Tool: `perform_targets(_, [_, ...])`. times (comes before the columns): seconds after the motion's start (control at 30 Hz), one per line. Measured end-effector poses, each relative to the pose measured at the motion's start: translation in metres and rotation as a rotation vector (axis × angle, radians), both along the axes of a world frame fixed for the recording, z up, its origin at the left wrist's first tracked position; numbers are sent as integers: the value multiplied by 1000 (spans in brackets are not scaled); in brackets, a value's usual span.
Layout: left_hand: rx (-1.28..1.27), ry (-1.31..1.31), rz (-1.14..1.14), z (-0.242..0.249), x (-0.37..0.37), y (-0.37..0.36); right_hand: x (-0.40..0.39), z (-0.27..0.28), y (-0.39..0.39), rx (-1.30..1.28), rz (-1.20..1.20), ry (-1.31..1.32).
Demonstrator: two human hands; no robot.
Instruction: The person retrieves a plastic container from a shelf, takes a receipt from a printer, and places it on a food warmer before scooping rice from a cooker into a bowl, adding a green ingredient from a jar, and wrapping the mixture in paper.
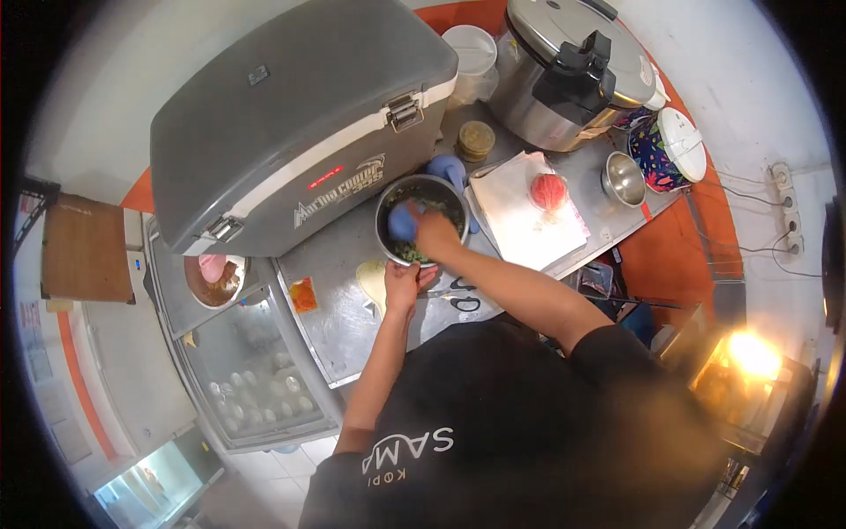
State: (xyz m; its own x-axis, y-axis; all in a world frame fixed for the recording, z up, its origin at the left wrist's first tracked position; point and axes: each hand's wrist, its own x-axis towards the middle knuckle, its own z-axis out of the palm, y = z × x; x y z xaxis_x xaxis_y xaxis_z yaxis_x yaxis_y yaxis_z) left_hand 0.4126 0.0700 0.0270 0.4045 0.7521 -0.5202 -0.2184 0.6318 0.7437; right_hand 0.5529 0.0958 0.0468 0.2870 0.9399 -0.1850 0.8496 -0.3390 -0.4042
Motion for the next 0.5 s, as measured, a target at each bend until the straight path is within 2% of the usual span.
perform_targets(0.03, [5, 4, -1, 3, 0, 4, -4, -22, -8, 24, 121, 39])
perform_targets(0.13, [-2, 35, 4, 3, -6, -1, 32, -5, -7, -153, 337, 103])
perform_targets(0.17, [-6, 59, -8, -6, -7, -3, 41, 16, -6, -188, 276, 74])
perform_targets(0.27, [-1, 47, -39, -8, -4, -6, 43, 38, 6, -9, -180, 134])
perform_targets(0.3, [-12, 28, -39, -2, -1, -7, 38, 9, 8, 120, -290, 99])
perform_targets(0.4, [-3, -19, -45, 2, 5, -9, -3, -32, -4, 128, -296, 162])
perform_targets(0.43, [7, -33, -46, 2, 6, -8, -5, -35, -11, 198, -104, 50])
perform_targets(0.5, [-38, 24, -42, 7, 3, -7, 18, -24, -14, 84, -33, 155])
